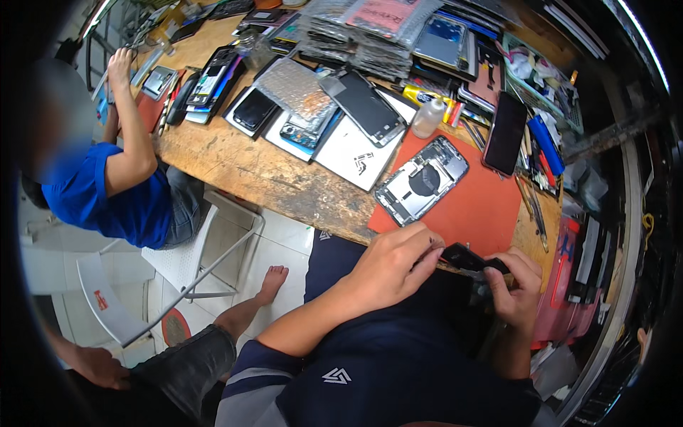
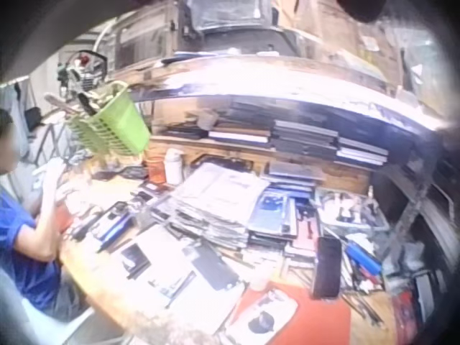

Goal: The person uses a screwdriver to remove screws from a smartphone battery, then peels off the battery label. They handle a smartphone, press the power button, and wipe the screen with a cloth. The person also picks up a disassembled phone and uses a metal tool to pry open its back cover.

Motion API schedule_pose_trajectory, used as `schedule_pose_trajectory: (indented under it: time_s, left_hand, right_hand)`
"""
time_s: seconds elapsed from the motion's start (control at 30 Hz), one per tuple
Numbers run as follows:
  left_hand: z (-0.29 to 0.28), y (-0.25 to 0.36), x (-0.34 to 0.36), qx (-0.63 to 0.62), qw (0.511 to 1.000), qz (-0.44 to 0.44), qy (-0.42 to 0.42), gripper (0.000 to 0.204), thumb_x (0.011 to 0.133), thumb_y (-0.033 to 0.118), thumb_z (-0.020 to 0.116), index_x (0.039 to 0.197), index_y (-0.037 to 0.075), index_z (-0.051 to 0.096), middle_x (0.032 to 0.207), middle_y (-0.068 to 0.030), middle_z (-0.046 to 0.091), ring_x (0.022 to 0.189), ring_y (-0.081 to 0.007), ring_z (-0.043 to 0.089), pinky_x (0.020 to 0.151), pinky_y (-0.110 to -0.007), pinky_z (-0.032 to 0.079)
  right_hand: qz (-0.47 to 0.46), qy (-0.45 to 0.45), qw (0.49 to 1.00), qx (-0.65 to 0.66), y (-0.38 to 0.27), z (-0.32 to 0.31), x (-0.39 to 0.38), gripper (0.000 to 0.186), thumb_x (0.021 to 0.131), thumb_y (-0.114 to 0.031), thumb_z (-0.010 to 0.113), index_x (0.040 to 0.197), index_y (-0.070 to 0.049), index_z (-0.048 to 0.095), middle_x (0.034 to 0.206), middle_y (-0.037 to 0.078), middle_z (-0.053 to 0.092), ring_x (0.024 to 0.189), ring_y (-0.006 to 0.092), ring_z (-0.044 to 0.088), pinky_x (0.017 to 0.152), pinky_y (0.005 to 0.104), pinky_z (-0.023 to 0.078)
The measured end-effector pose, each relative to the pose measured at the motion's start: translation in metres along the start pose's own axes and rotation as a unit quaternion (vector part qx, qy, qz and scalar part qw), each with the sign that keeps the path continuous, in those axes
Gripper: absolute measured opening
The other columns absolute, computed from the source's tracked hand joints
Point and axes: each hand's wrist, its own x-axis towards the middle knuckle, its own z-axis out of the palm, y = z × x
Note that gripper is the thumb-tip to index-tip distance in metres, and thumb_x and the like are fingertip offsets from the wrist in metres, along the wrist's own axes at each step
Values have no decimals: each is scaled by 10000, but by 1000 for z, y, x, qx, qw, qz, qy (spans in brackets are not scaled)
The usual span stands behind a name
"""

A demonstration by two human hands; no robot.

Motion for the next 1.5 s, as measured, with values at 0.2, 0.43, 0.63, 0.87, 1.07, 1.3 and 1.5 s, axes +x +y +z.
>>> schedule_pose_trajectory:
  time_s: [0.2,0.43,0.63,0.87,1.07,1.3,1.5]
  left_hand:
    - [-1,-1,-5,-149,984,-89,32,54,1006,53,643,996,0,644,848,-33,634,754,-120,663,672,-293,540]
    - [11,5,-7,-350,908,-199,114,172,1116,189,484,1074,33,545,863,-28,580,813,-121,618,785,-294,534]
    - [-49,-12,-4,-449,837,-111,293,223,1086,260,459,954,81,451,780,-17,400,660,-162,510,538,-282,435]
    - [-38,-19,-37,-212,961,-89,155,356,1122,226,465,827,27,472,756,-58,486,622,-153,533,546,-277,458]
    - [5,9,-37,-143,985,-88,37,71,1003,-10,600,969,-41,654,883,-129,679,714,-163,649,663,-278,542]
    - [6,16,-28,-4,998,27,-50,201,849,-161,531,923,-31,664,888,-124,629,711,-204,632,624,-300,479]
    - [6,1,-21,10,999,-30,21,245,885,-153,475,981,-6,646,834,-108,601,620,-179,544,588,-304,436]
  right_hand:
    - [-104,31,994,-33,-10,7,7,120,827,-1,766,933,34,723,753,126,642,645,273,625,598,346,475]
    - [-82,49,995,-26,-15,19,10,107,850,29,739,956,34,725,784,134,653,674,260,638,615,339,479]
    - [124,73,970,197,16,24,13,189,947,-19,700,1131,23,705,853,50,667,726,107,609,628,273,473]
    - [3,74,993,-96,58,-8,39,232,956,-154,676,1095,24,729,951,174,695,863,342,685,768,419,532]
    - [-27,250,897,-364,135,-59,144,416,895,-235,713,1230,6,664,1136,222,677,1053,437,641,926,481,518]
    - [83,108,876,-462,142,-82,158,395,849,-223,776,1160,5,689,1166,247,651,1129,421,646,941,523,544]
    - [139,134,920,-341,91,-116,75,420,841,-218,738,1147,10,561,1085,275,638,986,456,655,857,474,537]
